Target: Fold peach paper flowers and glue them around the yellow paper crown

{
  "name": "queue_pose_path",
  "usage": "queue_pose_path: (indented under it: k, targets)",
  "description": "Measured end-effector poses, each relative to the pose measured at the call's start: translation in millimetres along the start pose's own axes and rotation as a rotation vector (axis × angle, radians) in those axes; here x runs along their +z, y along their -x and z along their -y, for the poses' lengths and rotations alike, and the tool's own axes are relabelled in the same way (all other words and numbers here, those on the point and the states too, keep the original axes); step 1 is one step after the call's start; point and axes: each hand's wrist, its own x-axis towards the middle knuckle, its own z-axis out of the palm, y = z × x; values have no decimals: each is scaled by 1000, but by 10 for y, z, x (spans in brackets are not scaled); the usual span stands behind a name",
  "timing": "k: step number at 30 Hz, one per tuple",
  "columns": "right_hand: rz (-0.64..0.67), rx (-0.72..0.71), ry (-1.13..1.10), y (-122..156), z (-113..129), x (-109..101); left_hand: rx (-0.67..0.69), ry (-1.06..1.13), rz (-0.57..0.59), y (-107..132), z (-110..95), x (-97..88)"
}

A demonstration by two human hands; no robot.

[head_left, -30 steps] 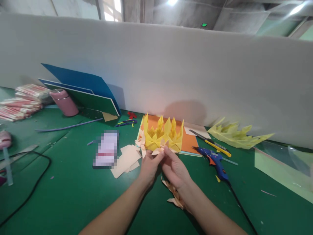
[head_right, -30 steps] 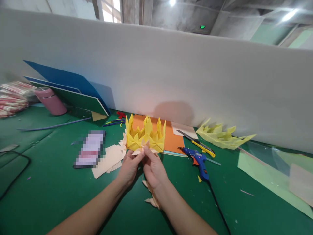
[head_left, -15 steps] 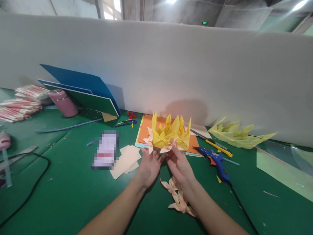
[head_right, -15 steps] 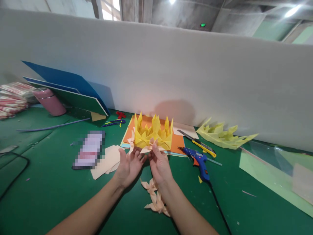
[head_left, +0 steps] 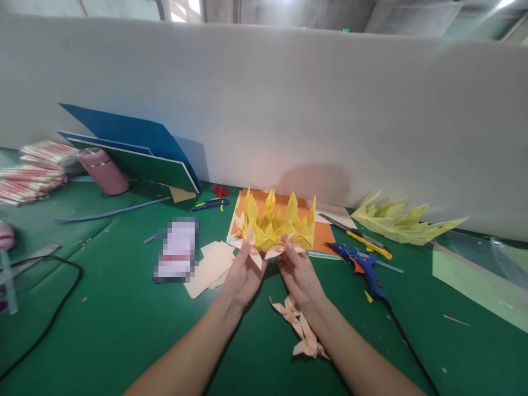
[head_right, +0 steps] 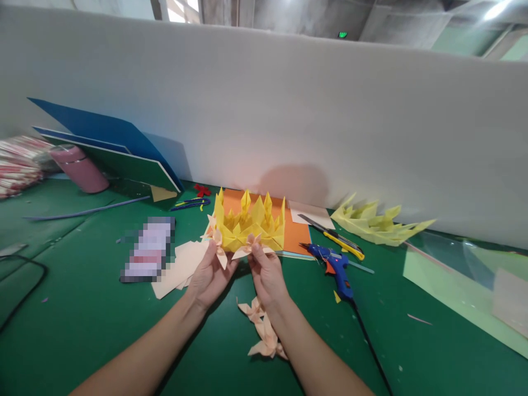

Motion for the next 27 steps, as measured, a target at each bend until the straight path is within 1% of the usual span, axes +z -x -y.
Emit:
queue_pose_path:
  k: [4,8,13,23,27]
  targets:
    - [-1,7,-11,7,-24,-12,67,-7,12,-7,16,20]
    - [11,6,-6,16,-40,-23,122,-26,-5,-36,24,-12]
    - [16,-7,-11,16,-51,-24,131,-41,-28,-47,25,-42]
    - [35,-29,-6,25,-38,-14,127,-44,-64,-38,22,-5]
    - [47,-38,1,20,-42,-22,132,-23,-35,-45,22,-12]
